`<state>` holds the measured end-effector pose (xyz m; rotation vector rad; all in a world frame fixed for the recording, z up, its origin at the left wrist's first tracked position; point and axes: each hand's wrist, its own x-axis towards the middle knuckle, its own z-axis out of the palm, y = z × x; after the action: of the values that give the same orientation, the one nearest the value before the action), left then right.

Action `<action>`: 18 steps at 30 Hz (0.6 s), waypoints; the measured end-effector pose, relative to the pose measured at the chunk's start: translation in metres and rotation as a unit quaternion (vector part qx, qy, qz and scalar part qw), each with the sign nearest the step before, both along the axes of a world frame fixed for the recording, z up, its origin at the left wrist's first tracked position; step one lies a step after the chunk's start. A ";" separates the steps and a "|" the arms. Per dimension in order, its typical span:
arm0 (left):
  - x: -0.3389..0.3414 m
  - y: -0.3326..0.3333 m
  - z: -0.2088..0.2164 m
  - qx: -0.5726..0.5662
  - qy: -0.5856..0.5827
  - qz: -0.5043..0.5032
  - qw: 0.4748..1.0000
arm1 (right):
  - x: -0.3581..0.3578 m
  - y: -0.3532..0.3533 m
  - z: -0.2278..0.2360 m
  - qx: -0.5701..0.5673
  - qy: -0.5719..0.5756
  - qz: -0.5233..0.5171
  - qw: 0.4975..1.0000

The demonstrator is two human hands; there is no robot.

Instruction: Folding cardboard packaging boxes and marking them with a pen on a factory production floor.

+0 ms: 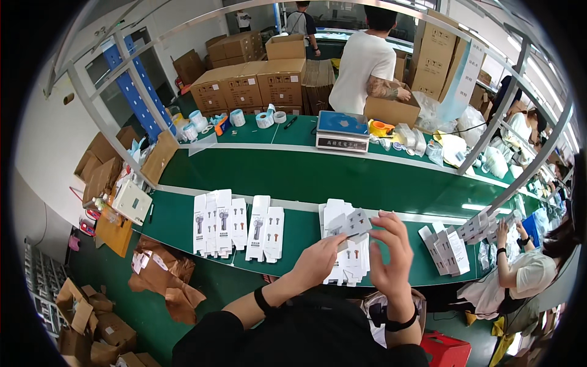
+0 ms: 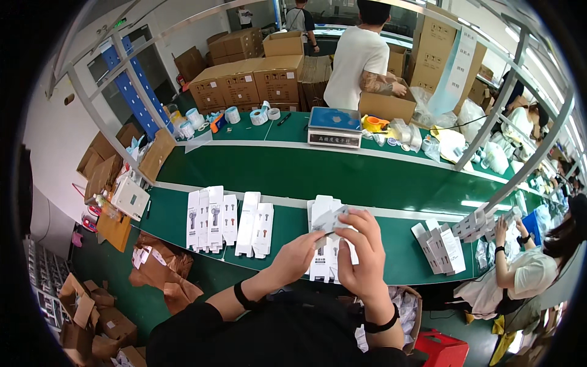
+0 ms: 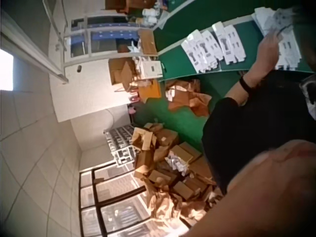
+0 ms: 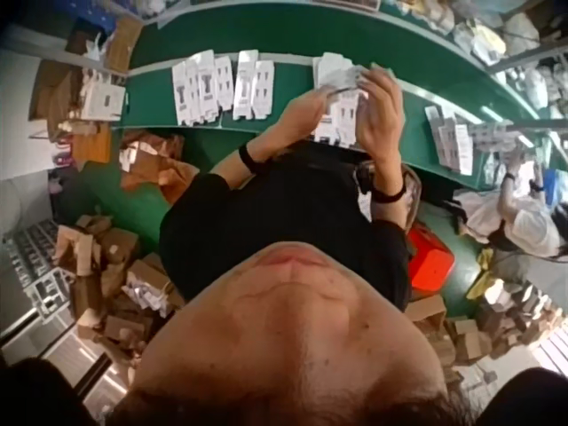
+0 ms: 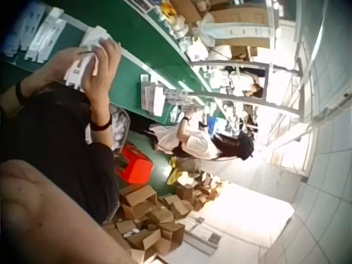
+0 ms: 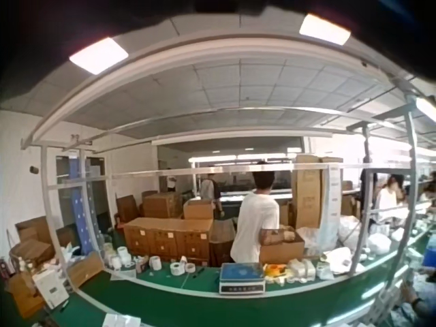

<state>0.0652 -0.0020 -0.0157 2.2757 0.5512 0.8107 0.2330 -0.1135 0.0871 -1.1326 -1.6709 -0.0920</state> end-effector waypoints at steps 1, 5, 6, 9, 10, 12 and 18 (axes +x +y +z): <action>-0.001 -0.001 0.021 0.003 -0.004 -0.001 1.000 | 0.003 0.004 -0.026 -0.060 -0.018 -0.085 0.994; -0.013 0.000 0.060 -0.255 0.002 -0.060 0.965 | -0.003 0.000 -0.074 -0.191 -0.061 -0.222 0.954; -0.013 0.002 0.060 -0.280 0.006 -0.080 0.957 | -0.004 0.000 -0.077 -0.225 -0.071 -0.246 0.940; -0.011 0.015 0.061 -0.330 0.017 -0.119 0.936 | 0.000 0.002 -0.080 -0.182 -0.122 -0.245 0.945; -0.007 0.025 0.063 -0.358 0.079 -0.094 0.926 | 0.001 0.002 -0.081 -0.160 -0.146 -0.244 0.945; -0.004 0.041 0.065 -0.406 0.202 -0.042 0.890 | 0.015 0.005 -0.102 -0.132 -0.159 -0.207 0.956; -0.008 0.052 0.057 -0.098 -0.128 -0.145 0.976 | 0.005 -0.001 -0.099 -0.179 0.235 -0.022 0.955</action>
<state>0.0573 0.0497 0.0414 1.9731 0.1671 0.8451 0.2378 -0.1150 -0.0117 -1.3357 -1.2597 0.4398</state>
